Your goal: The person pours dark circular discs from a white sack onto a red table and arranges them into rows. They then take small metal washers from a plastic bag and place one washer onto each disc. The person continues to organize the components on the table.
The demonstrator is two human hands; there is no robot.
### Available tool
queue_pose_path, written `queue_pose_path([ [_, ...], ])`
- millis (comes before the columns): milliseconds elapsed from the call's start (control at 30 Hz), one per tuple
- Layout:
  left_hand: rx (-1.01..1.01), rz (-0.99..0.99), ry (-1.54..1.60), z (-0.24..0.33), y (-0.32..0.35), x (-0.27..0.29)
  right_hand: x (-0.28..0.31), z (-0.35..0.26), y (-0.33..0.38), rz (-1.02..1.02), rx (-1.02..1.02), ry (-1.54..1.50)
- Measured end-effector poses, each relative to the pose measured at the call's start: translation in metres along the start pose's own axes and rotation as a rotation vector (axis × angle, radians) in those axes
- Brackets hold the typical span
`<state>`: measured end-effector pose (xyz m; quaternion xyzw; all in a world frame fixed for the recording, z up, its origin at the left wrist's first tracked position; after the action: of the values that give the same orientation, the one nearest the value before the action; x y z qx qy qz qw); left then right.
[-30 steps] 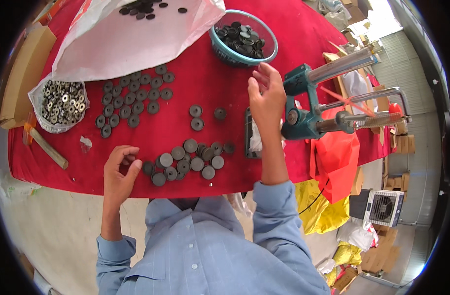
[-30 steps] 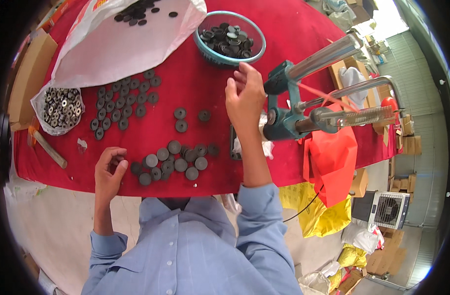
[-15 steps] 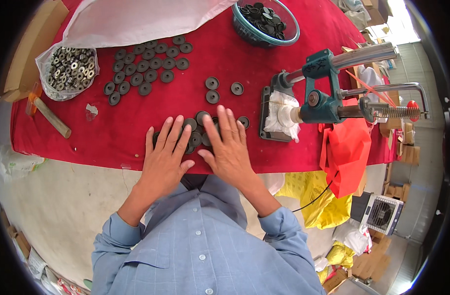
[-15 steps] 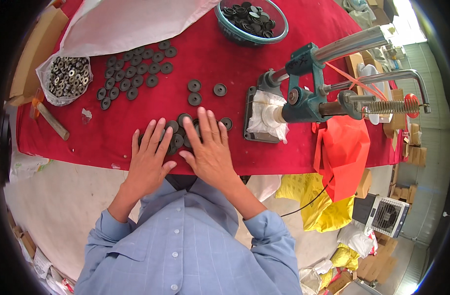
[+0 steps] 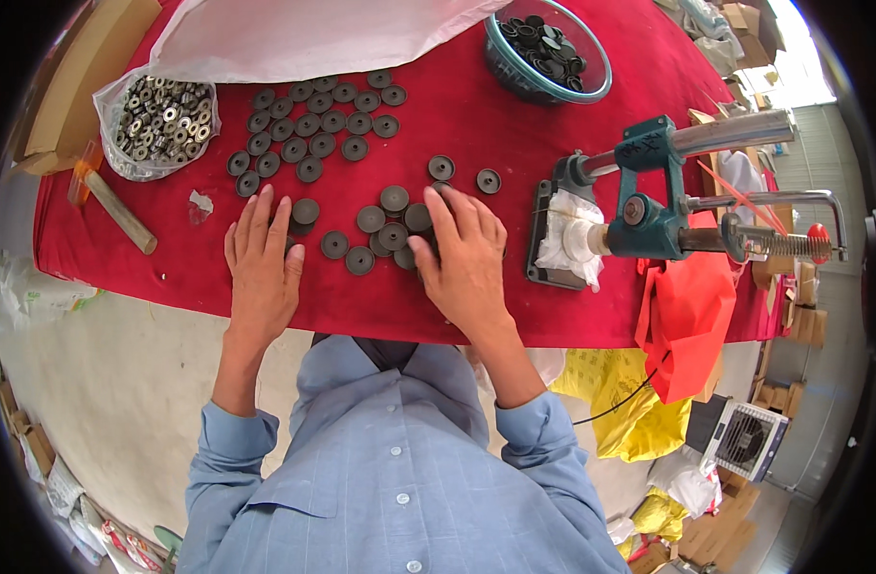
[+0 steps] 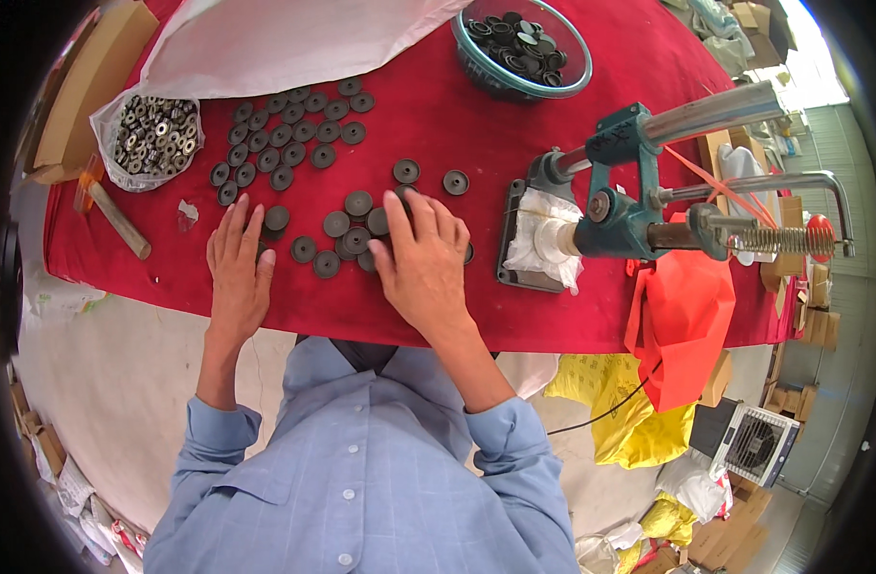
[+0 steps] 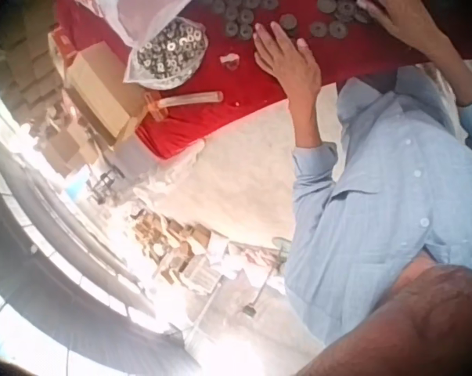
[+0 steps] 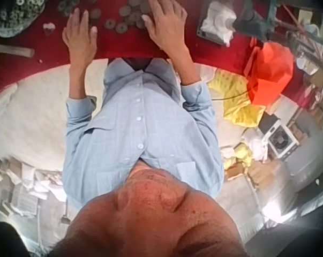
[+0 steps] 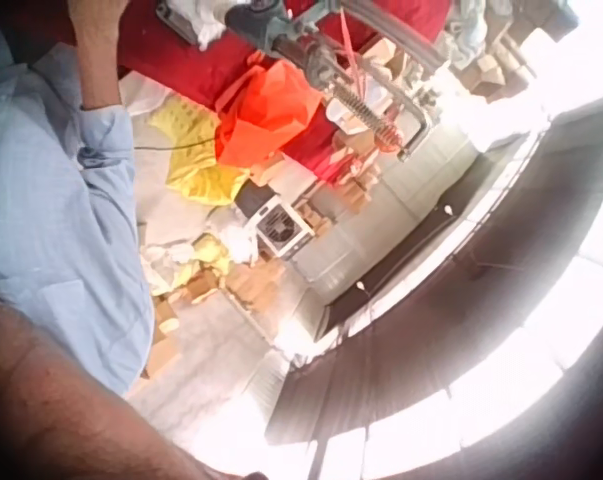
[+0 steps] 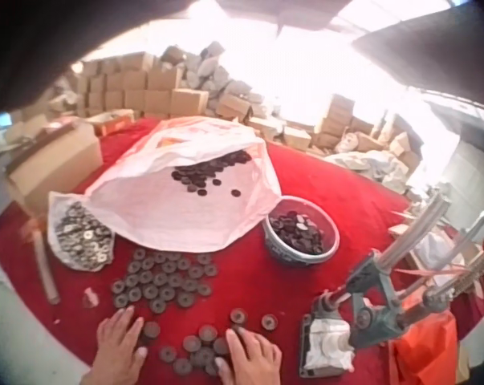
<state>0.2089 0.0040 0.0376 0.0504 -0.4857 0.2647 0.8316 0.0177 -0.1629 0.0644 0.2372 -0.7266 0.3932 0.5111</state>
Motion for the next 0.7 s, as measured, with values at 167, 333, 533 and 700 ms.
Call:
queue_pose_path([
  [167, 0.041, 0.148, 0.121, 0.0, 0.011, 0.019, 0.002, -0.006, -0.002, 0.005, 0.022, -0.042],
  [333, -0.001, 0.15, 0.242, -0.006, 0.014, 0.026, -0.004, -0.017, -0.025, -0.038, 0.092, -0.111],
  [533, -0.056, 0.219, 0.323, 0.002, 0.015, 0.033, 0.008, -0.018, -0.038, -0.07, 0.045, -0.366],
  [700, 0.013, 0.216, 0.436, -0.004, 0.023, 0.028, 0.011, -0.012, -0.04, -0.11, 0.061, -0.205],
])
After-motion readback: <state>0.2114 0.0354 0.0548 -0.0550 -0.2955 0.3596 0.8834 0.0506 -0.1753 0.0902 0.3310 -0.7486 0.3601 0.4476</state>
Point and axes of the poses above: each hand's wrist, its own y-axis away from the middle knuckle, its own x-axis out of the back of the hand, z = x × y, the point moved 7 cm from there along -y, towards the middle knuckle, and after that the axes turned 11 degrees about y, right-handed, at the moved point
